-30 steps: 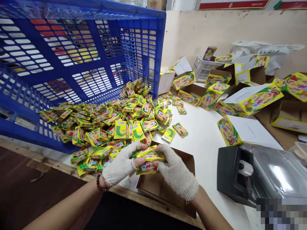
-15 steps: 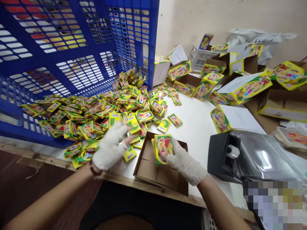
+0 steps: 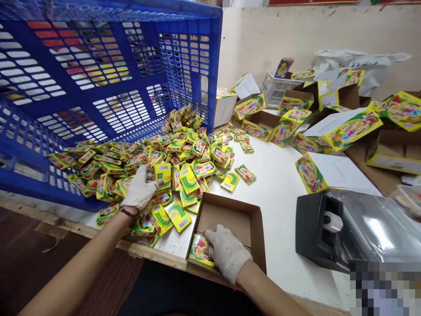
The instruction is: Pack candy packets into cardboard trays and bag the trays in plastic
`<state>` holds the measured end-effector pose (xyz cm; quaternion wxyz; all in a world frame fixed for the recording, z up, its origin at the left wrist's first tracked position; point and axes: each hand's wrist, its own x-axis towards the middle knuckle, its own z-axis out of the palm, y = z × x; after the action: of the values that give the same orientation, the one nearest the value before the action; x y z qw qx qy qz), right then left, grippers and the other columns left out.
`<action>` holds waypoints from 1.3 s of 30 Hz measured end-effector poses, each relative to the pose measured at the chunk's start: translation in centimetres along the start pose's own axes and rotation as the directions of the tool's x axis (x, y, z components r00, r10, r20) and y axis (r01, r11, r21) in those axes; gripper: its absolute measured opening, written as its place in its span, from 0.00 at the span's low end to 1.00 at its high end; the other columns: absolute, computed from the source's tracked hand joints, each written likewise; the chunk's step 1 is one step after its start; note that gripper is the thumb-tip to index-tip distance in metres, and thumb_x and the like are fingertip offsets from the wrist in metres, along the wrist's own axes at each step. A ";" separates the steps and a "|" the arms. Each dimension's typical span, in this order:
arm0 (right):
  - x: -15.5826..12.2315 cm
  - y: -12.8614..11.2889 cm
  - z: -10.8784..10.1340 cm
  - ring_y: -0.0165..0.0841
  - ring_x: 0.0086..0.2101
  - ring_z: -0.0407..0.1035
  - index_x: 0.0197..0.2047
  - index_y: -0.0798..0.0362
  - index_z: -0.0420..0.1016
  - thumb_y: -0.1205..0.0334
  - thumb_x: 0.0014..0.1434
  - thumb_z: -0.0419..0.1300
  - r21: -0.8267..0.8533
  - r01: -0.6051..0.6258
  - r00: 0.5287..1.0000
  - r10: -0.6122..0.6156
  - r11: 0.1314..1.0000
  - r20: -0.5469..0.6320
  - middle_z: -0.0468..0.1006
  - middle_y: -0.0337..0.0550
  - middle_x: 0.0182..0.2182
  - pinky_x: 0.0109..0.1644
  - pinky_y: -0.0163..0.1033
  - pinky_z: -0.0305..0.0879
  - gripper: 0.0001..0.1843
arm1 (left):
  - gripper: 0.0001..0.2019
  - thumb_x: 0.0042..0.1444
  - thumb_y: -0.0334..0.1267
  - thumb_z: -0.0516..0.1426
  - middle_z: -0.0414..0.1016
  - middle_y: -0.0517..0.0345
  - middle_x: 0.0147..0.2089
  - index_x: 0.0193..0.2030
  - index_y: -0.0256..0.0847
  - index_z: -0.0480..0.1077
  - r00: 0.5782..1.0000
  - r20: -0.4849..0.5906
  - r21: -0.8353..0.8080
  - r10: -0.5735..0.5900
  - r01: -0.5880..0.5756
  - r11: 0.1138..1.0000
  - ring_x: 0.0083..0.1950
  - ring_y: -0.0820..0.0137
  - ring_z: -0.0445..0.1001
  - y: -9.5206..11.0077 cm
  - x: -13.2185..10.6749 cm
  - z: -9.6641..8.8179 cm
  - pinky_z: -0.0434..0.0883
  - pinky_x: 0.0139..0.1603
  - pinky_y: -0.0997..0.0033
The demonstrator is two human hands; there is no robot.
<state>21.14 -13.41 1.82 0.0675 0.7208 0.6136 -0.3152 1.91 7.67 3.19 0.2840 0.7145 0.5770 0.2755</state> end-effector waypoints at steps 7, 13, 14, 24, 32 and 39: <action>-0.4 2.4 -2.1 0.42 0.48 0.72 0.49 0.53 0.75 0.56 0.60 0.53 0.447 0.243 0.915 -0.051 0.861 -0.400 0.78 0.52 0.47 0.53 0.46 0.66 0.18 | 0.15 0.59 0.42 0.55 0.75 0.52 0.45 0.51 0.40 0.69 0.904 0.066 -0.373 0.422 -0.370 0.851 0.45 0.65 0.74 2.5 -5.0 -0.3 0.71 0.50 0.64; -1.3 0.2 -6.8 0.34 0.31 0.74 0.56 0.55 0.66 0.43 0.61 0.52 0.727 0.327 0.892 0.056 0.604 -0.448 0.78 0.48 0.40 0.33 0.38 0.70 0.29 | 0.14 0.63 0.35 0.48 0.71 0.51 0.32 0.40 0.43 0.75 0.573 0.280 0.171 0.771 -0.820 0.547 0.36 0.65 0.70 5.8 -8.9 2.5 0.68 0.38 0.64; -1.3 0.5 -7.0 0.34 0.30 0.73 0.55 0.56 0.68 0.45 0.60 0.54 0.716 0.285 0.917 0.037 0.638 -0.398 0.78 0.47 0.39 0.32 0.37 0.69 0.27 | 0.15 0.63 0.34 0.47 0.72 0.51 0.33 0.42 0.43 0.75 0.530 0.299 0.170 0.793 -0.848 0.502 0.36 0.66 0.70 5.9 -9.1 2.8 0.68 0.38 0.64; 3.4 3.9 -2.5 0.32 0.32 0.68 0.40 0.54 0.73 0.71 0.53 0.58 0.400 0.007 0.977 0.080 0.917 -0.200 0.76 0.40 0.32 0.34 0.34 0.62 0.11 | 0.16 0.45 0.32 0.59 0.69 0.48 0.48 0.44 0.43 0.72 0.494 0.761 0.303 0.421 -0.844 0.443 0.47 0.57 0.70 2.4 -4.8 0.7 0.68 0.48 0.55; 4.0 2.7 -2.2 0.38 0.40 0.70 0.40 0.52 0.81 0.65 0.56 0.60 0.052 0.038 0.974 -0.025 0.998 -0.223 0.76 0.47 0.38 0.41 0.39 0.62 0.10 | 0.12 0.54 0.30 0.53 0.69 0.43 0.52 0.43 0.40 0.72 0.453 0.778 0.359 0.435 -0.889 0.283 0.45 0.56 0.71 2.5 -6.2 2.7 0.67 0.41 0.55; 2.5 3.4 -2.8 0.37 0.45 0.71 0.46 0.53 0.78 0.68 0.61 0.54 0.253 0.173 0.888 -0.040 0.952 -0.458 0.78 0.47 0.44 0.52 0.40 0.65 0.13 | 0.20 0.48 0.36 0.60 0.70 0.46 0.48 0.50 0.41 0.70 0.513 0.761 0.392 0.398 -0.852 0.347 0.46 0.56 0.71 1.6 -5.4 2.1 0.65 0.47 0.53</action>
<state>25.42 -10.75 1.69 -0.1980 0.7409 0.5994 -0.2295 3.50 1.93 2.50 -0.0179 0.9766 0.1861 -0.1060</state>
